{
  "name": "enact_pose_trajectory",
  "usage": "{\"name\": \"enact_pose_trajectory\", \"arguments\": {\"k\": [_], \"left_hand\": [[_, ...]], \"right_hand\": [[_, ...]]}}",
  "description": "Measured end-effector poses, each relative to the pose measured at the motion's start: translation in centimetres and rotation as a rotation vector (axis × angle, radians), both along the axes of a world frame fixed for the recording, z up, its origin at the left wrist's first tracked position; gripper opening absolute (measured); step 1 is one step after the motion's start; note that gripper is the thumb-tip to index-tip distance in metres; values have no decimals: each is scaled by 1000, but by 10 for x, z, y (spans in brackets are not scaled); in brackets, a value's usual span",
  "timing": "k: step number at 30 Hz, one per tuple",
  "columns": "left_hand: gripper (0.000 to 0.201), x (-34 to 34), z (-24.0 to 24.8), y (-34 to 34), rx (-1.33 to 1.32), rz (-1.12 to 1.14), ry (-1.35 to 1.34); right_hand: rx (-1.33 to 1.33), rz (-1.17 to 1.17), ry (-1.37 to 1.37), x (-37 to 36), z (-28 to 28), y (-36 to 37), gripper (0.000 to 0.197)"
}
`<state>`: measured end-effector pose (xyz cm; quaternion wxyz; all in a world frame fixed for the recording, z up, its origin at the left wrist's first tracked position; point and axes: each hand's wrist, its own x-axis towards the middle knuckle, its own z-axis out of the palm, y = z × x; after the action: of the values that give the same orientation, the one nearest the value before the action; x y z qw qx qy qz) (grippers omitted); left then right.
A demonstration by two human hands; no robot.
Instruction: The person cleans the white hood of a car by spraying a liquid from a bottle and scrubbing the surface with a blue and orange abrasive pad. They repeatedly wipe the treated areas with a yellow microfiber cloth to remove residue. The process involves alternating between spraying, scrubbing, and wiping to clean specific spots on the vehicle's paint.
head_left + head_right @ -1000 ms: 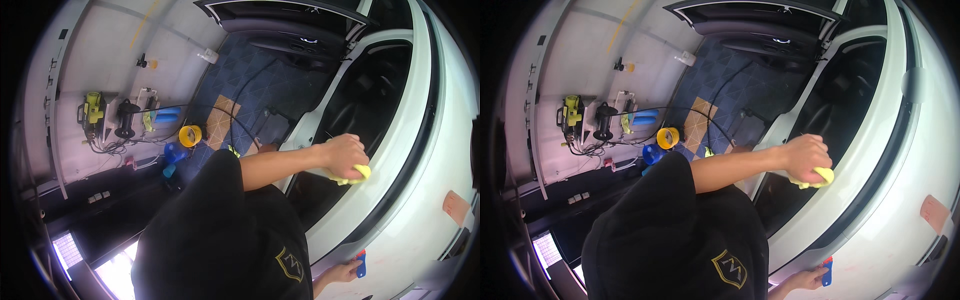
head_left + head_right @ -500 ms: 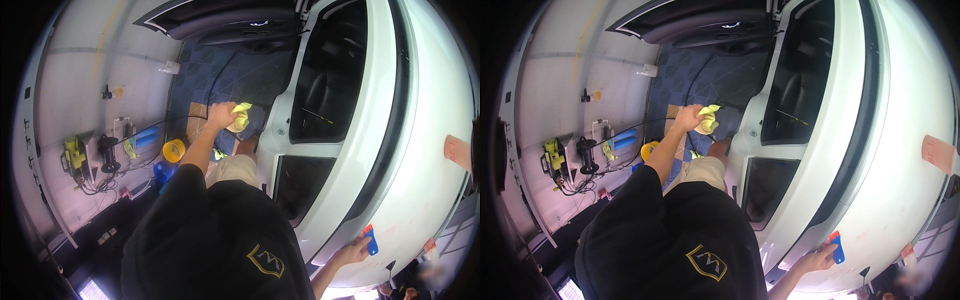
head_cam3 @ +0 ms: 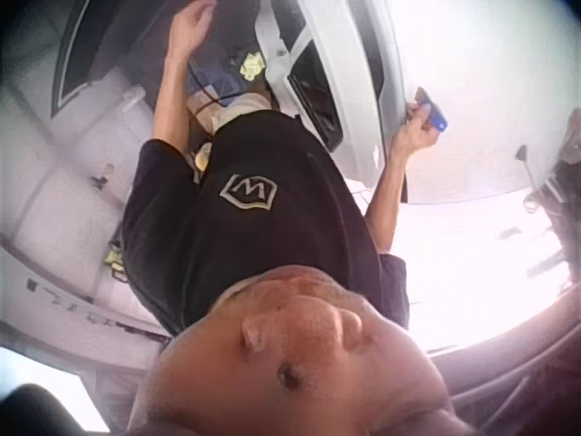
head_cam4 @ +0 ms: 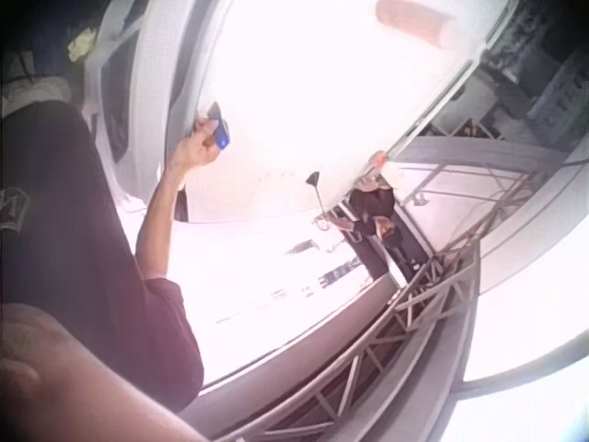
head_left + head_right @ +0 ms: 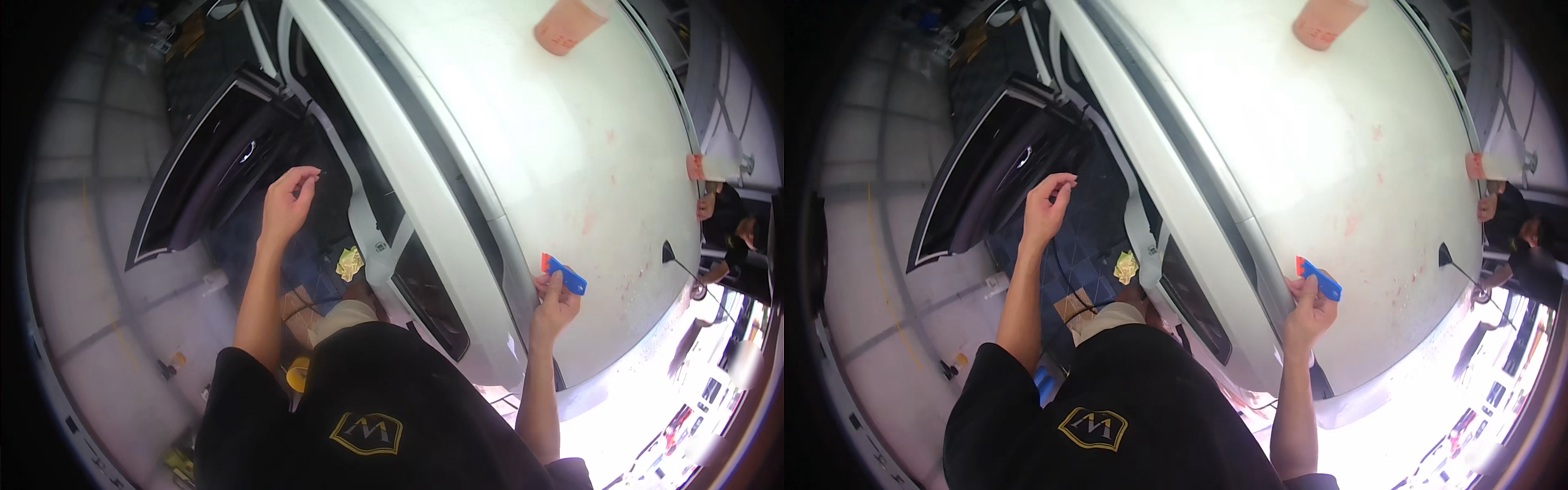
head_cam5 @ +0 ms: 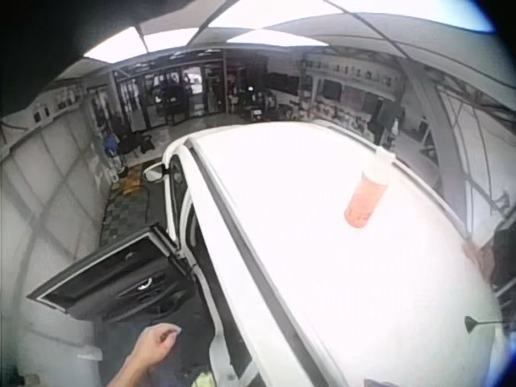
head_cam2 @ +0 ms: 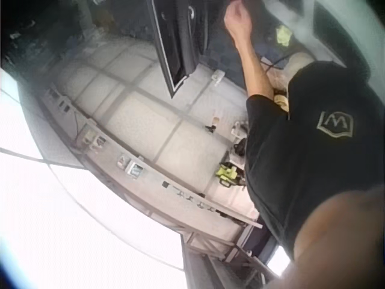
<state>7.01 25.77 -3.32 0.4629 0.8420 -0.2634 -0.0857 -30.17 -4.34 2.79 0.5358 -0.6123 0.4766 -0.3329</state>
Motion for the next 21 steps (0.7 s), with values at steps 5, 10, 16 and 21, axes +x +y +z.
{"name": "enact_pose_trajectory", "arguments": {"k": [5, 10, 16, 21], "left_hand": [[15, -13, 87, -178, -386, -443, -228], [16, -58, 65, -276, -170, -672, -339], [20, -59, 38, -265, -107, -515, -526], [19, -53, 19, -265, -153, -533, -523]], "right_hand": [[74, -53, -43, 10, 5, -4, 16], [-60, -279, -79, -22, 4, -18, 14], [-242, -969, 316, -233, 4, -78, 13], [-343, -1260, 691, -312, -42, -125, 14]]}}
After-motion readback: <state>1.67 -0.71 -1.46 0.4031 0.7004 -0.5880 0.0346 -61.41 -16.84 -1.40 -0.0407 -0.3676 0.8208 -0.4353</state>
